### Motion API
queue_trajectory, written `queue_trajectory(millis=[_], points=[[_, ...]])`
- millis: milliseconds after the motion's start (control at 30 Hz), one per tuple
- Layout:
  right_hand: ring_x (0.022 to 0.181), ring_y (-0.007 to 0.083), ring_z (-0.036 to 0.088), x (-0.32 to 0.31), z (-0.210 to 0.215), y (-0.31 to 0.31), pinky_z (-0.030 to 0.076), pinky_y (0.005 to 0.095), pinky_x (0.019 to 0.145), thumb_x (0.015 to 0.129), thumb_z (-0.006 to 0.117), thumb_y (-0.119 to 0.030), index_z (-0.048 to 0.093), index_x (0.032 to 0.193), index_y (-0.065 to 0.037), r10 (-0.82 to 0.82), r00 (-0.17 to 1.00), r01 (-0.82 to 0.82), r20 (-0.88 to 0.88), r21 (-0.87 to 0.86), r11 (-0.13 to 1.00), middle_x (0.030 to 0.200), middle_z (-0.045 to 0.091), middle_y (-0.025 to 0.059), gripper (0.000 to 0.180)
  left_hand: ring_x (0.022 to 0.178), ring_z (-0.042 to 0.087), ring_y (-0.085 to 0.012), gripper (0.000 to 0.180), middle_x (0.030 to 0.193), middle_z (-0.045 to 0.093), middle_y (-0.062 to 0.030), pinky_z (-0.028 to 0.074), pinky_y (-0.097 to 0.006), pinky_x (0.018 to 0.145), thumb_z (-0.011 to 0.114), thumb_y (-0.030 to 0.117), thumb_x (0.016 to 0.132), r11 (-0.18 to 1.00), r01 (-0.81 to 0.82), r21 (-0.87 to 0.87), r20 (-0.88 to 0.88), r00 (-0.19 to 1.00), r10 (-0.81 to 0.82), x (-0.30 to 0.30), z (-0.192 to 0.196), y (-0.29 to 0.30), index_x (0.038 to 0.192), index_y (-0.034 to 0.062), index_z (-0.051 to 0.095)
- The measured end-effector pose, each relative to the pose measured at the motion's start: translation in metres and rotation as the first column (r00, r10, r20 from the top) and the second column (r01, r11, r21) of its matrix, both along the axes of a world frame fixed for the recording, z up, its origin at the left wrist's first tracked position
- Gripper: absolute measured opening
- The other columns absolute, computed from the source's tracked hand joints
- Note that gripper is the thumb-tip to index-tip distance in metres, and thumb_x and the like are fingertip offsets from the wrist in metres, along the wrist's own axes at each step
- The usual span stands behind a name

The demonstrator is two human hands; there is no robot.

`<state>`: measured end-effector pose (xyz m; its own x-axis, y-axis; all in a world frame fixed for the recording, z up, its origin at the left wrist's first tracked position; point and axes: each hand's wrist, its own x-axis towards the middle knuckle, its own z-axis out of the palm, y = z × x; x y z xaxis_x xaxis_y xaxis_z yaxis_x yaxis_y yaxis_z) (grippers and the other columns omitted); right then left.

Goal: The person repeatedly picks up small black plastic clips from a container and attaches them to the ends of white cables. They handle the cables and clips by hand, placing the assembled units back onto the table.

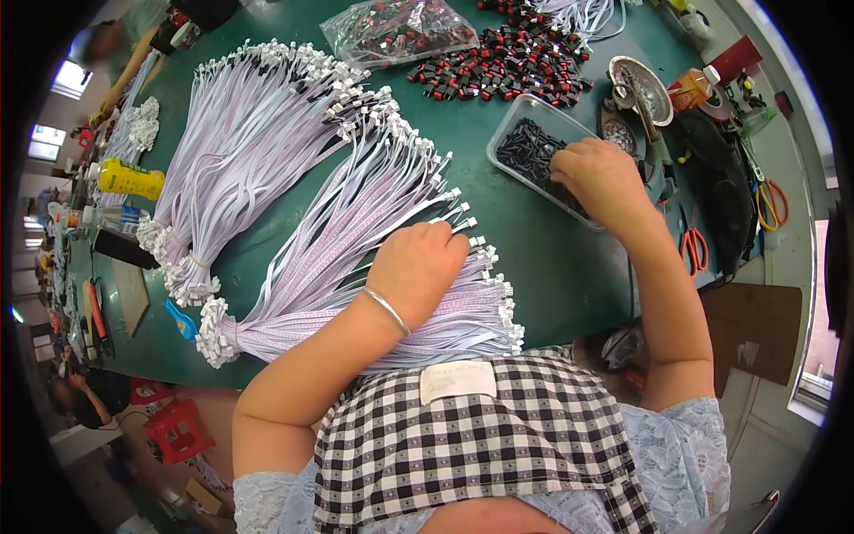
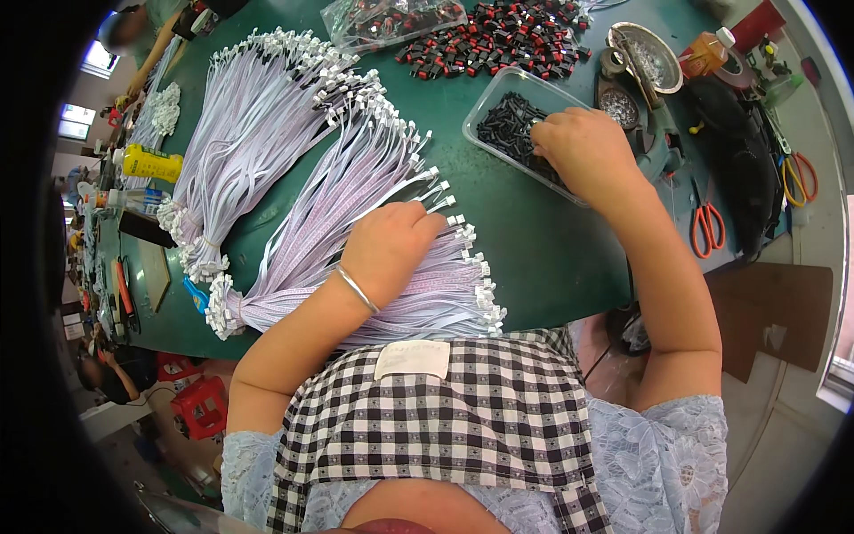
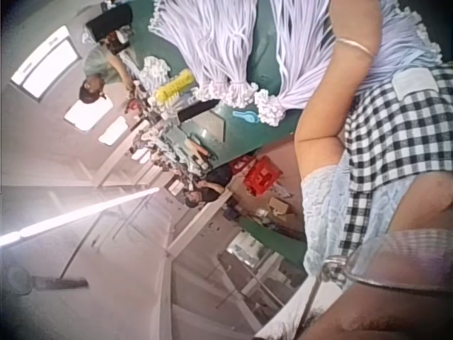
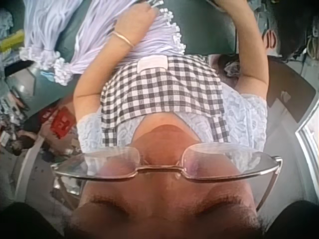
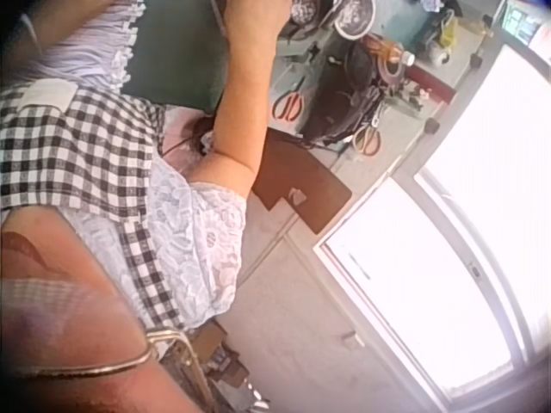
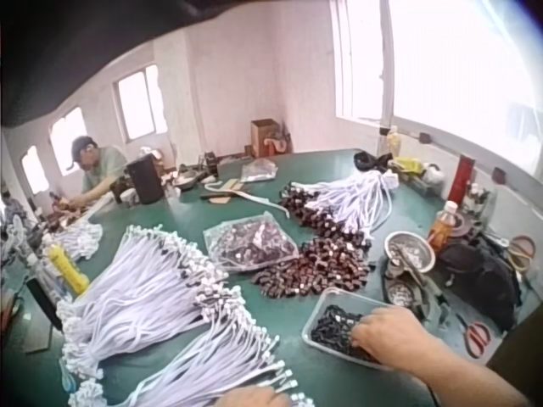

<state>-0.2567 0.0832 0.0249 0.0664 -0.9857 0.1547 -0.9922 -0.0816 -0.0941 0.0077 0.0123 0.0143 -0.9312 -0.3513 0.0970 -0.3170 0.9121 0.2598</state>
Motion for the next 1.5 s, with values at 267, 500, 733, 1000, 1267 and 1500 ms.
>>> queue_trajectory(millis=[267,500,733,1000,1267,1500], points=[[0.076,0.0289,0.060,0.032,0.026,0.021,0.047,0.0392,0.067,0.077,0.062,-0.013,0.059,0.082,-0.006,0.066,0.908,-0.076,0.414,0.006,0.997,0.076,0.061,0.0092,0.009,0.070,0.057,-0.0269,0.017,0.075,0.055,-0.0077,0.048,-0.037,0.063,0.058,0.004,0.073,0.991,-0.086,0.100,-0.101,0.990,0.096,0.004,0.003,-0.003,0.089,0.0071,0.062],[0.082,0.0286,0.059,0.063,0.012,0.051,0.047,0.0390,0.071,0.078,0.053,-0.008,0.055,0.089,-0.004,0.187,0.914,-0.257,0.361,0.157,0.954,0.079,0.059,0.0104,0.011,0.071,0.057,-0.0274,0.011,0.077,0.055,-0.0080,0.048,-0.038,0.063,0.057,0.004,0.074,0.999,-0.036,0.009,0.041,0.999,0.036,0.007,-0.002,-0.003,0.085,0.0064,0.060],[0.082,0.0289,0.059,0.070,0.002,0.054,0.047,0.0391,0.070,0.076,0.053,-0.006,0.056,0.090,-0.004,0.132,0.893,-0.215,0.429,0.149,0.965,0.081,0.059,0.0100,0.015,0.069,0.057,-0.0240,0.010,0.073,0.052,-0.0071,0.049,-0.035,0.060,0.057,0.005,0.073,0.996,-0.019,-0.093,0.059,0.998,0.024,0.005,-0.001,0.003,0.082,0.0069,0.057],[0.085,0.0277,0.059,0.067,-0.009,0.052,0.048,0.0377,0.071,0.073,0.056,-0.005,0.061,0.088,-0.004,0.133,0.909,-0.158,0.395,0.032,0.987,0.085,0.059,0.0090,0.015,0.066,0.057,-0.0249,0.018,0.075,0.053,-0.0094,0.048,-0.036,0.057,0.058,0.003,0.072,0.996,-0.085,-0.032,-0.088,0.993,0.082,0.003,-0.006,-0.006,0.090,0.0072,0.058],[0.082,0.0262,0.057,0.073,-0.039,0.051,0.047,0.0368,0.073,0.072,0.057,-0.007,0.061,0.089,-0.005,0.217,0.840,-0.239,0.497,-0.020,0.971,0.083,0.057,0.0083,0.017,0.064,0.052,-0.0148,0.013,0.075,0.052,-0.0060,0.043,-0.026,0.058,0.057,0.000,0.078,0.834,-0.135,0.535,-0.225,0.929,0.295,0.013,0.004,-0.005,0.090,-0.0003,0.061],[0.083,0.0216,0.054,0.079,-0.038,0.052,0.044,0.0326,0.072,0.073,0.055,-0.011,0.059,0.087,-0.006,0.268,0.913,-0.252,0.308,-0.091,0.963,0.092,0.056,0.0051,0.015,0.064,0.051,-0.0084,0.013,0.077,0.054,-0.0016,0.042,-0.022,0.059,0.060,0.008,0.084,0.633,-0.171,0.755,-0.074,0.937,0.342,0.014,0.008,0.001,0.094,0.0001,0.060]])
